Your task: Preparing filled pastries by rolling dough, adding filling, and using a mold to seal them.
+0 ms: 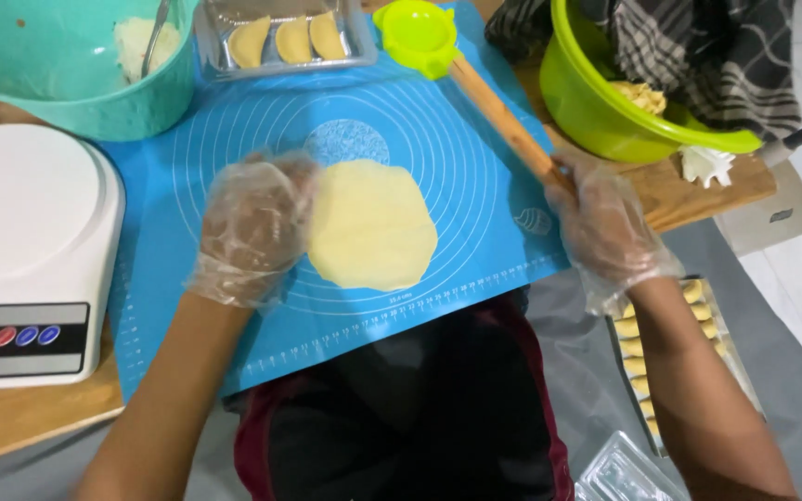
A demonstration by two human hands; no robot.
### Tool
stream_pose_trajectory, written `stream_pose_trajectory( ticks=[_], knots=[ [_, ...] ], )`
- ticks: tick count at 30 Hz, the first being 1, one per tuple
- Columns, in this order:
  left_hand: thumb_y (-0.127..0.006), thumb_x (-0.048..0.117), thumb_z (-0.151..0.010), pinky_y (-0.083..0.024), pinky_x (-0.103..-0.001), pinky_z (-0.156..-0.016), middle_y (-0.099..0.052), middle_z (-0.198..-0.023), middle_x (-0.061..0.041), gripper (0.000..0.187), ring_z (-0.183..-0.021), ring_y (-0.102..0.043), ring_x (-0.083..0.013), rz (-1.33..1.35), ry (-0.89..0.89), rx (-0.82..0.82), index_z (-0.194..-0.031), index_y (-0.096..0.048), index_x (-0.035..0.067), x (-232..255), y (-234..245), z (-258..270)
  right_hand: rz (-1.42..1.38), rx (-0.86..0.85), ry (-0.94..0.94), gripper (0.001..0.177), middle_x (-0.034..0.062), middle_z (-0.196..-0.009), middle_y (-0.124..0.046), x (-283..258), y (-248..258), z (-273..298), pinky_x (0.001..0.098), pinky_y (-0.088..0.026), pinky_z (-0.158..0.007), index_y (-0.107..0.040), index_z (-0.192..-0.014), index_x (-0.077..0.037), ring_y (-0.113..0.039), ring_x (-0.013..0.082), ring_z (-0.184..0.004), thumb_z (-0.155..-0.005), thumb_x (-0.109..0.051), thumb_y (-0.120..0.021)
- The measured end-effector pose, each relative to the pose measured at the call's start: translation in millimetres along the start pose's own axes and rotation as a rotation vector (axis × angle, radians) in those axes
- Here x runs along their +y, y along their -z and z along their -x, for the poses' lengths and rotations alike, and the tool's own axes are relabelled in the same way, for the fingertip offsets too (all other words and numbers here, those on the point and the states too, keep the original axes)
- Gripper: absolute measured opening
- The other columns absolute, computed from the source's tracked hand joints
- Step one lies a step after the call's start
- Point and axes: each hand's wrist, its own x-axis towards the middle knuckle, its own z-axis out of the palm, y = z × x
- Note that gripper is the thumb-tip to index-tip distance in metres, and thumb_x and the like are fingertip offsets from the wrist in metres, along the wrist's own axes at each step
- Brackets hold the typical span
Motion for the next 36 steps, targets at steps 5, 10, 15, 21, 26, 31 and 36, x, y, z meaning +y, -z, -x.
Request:
stream_pose_trajectory(
  ticks=[5, 10, 15, 21, 26, 31, 36],
  knots=[
    [-0.060, 0.024, -0.107, -0.036, -0.044, -0.114, -0.063, -0.138, -0.007, 0.036, -0.130, -0.057, -0.0249, -0.263, -0.120, 0.023, -0.142, -0.063, 0.016, -10.9, -36.1, -22.5, 0.094, 0.031, -0.010, 0.040, 0.0210, -0.107, -0.073, 35.5, -14.7, 2.1, 0.0564, -0.053, -0.091, -0.057, -0.140, -0.018, -0.068, 0.0414, -0.106, -0.101, -0.028, -0.060],
    [-0.059, 0.023, -0.107, -0.039, -0.043, -0.112, -0.063, -0.133, -0.008, 0.034, -0.124, -0.058, -0.0242, -0.550, -0.232, 0.026, -0.140, -0.061, 0.013, -2.8, -57.4, -36.1, 0.172, 0.087, -0.006, 0.043, 0.0243, -0.110, -0.071, 17.3, -12.4, -2.5, 0.0576, -0.052, -0.094, -0.056, -0.143, -0.016, -0.066, 0.0446, -0.108, -0.101, -0.023, -0.061],
    [-0.058, 0.021, -0.107, -0.043, -0.041, -0.109, -0.061, -0.126, -0.008, 0.033, -0.117, -0.059, -0.0233, -0.887, -0.365, 0.026, -0.138, -0.058, 0.010, 2.0, -68.9, -7.8, 0.710, 0.969, 0.657, 0.021, 0.0039, -0.073, -0.061, 51.4, -49.1, -39.9, 0.0291, -0.058, -0.058, -0.080, -0.114, -0.014, -0.068, 0.0210, -0.065, -0.105, -0.025, -0.066],
    [-0.058, 0.020, -0.108, -0.047, -0.039, -0.106, -0.060, -0.120, -0.008, 0.031, -0.109, -0.060, -0.0225, -1.235, -0.461, 0.014, -0.136, -0.055, 0.007, 8.6, -89.0, 20.3, 0.826, 0.427, 0.169, 0.026, 0.0028, -0.084, -0.066, 1.9, -38.2, -52.9, 0.0382, -0.057, -0.076, -0.076, -0.111, -0.022, -0.070, 0.0231, -0.087, -0.100, -0.044, -0.067],
    [-0.057, 0.019, -0.108, -0.050, -0.037, -0.103, -0.059, -0.114, -0.009, 0.030, -0.103, -0.060, -0.0218, -1.495, -0.541, 0.005, -0.134, -0.053, 0.005, 6.4, -105.1, 36.2, 0.346, 0.149, 0.187, 0.028, 0.0063, -0.094, -0.070, -39.8, -47.0, -126.5, 0.0492, -0.056, -0.084, -0.074, -0.116, -0.028, -0.069, 0.0325, -0.095, -0.092, -0.041, -0.071],
    [-0.056, 0.018, -0.108, -0.053, -0.036, -0.101, -0.058, -0.109, -0.009, 0.030, -0.098, -0.061, -0.0212, -1.779, -0.624, -0.019, -0.133, -0.051, 0.003, 14.9, -92.7, 20.8, 0.066, -0.066, 0.073, 0.043, 0.0230, -0.116, -0.070, -76.5, -45.4, -198.7, 0.0516, -0.050, -0.094, -0.065, -0.131, -0.002, -0.065, 0.0370, -0.105, -0.103, -0.034, -0.056],
    [-0.053, 0.033, -0.100, -0.046, -0.039, -0.107, -0.063, -0.122, 0.001, 0.033, -0.114, -0.058, -0.0195, 0.817, 0.434, -0.706, -0.129, -0.062, 0.022, 25.5, -57.6, -10.4, 0.576, -0.171, 0.038, 0.095, 0.0353, -0.097, -0.068, -35.6, -93.5, -277.1, 0.0517, -0.046, -0.094, -0.071, -0.098, 0.012, -0.063, 0.0522, -0.105, -0.110, -0.069, -0.023]
  ],
)
